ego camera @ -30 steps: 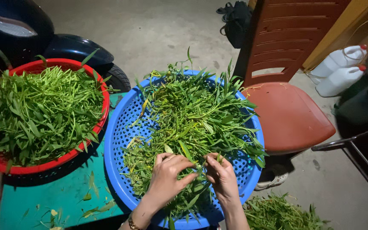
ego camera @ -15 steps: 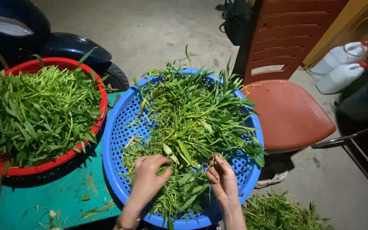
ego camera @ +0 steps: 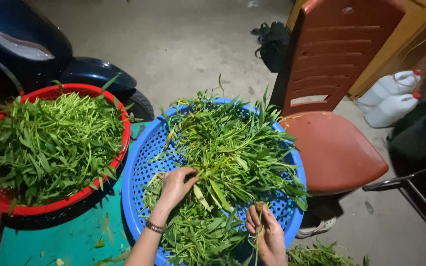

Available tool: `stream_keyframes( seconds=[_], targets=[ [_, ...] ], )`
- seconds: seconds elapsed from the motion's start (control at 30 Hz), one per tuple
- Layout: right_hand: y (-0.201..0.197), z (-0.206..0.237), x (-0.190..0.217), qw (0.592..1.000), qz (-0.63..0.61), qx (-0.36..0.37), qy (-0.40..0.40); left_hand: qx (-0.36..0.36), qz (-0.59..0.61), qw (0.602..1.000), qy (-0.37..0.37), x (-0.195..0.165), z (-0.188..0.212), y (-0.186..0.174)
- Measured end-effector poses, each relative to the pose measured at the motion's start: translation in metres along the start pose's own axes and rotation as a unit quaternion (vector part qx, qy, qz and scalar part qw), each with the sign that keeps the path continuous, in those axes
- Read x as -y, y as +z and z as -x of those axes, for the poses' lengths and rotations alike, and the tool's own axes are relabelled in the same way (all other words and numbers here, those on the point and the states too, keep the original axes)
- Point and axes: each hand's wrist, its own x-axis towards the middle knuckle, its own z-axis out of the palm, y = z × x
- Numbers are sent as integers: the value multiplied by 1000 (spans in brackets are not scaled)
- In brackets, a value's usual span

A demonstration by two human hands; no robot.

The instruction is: The person sits at a low table and picks leafy green vegetables, plucking leaves from stems by hand. They place the picked greens into a red basket and discard unwanted pieces, working through a pile of vegetables in a blue perforated basket.

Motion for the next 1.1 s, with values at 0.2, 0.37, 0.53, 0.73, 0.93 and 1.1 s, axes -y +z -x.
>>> stream_keyframes(
  seconds=[0.2,0.37,0.53,0.73,0.93,1.1],
  targets=[
    [19,2,4,994,59,-94,8,-43,147,988,5,-3,27,-9],
    [37,-6,-17,919,345,-190,12,-44,89,995,20,-21,43,-25],
    [68,-9,-20,878,459,-132,-42,-100,43,993,41,-45,56,-35],
    [104,-16,-16,803,585,-56,-101,60,155,986,-29,-51,66,-41],
    [112,-26,-30,746,649,-42,-143,113,348,929,-52,-35,73,-23],
    [94,-21,-41,726,674,-19,-136,108,442,887,-83,-14,70,4]
  ],
)
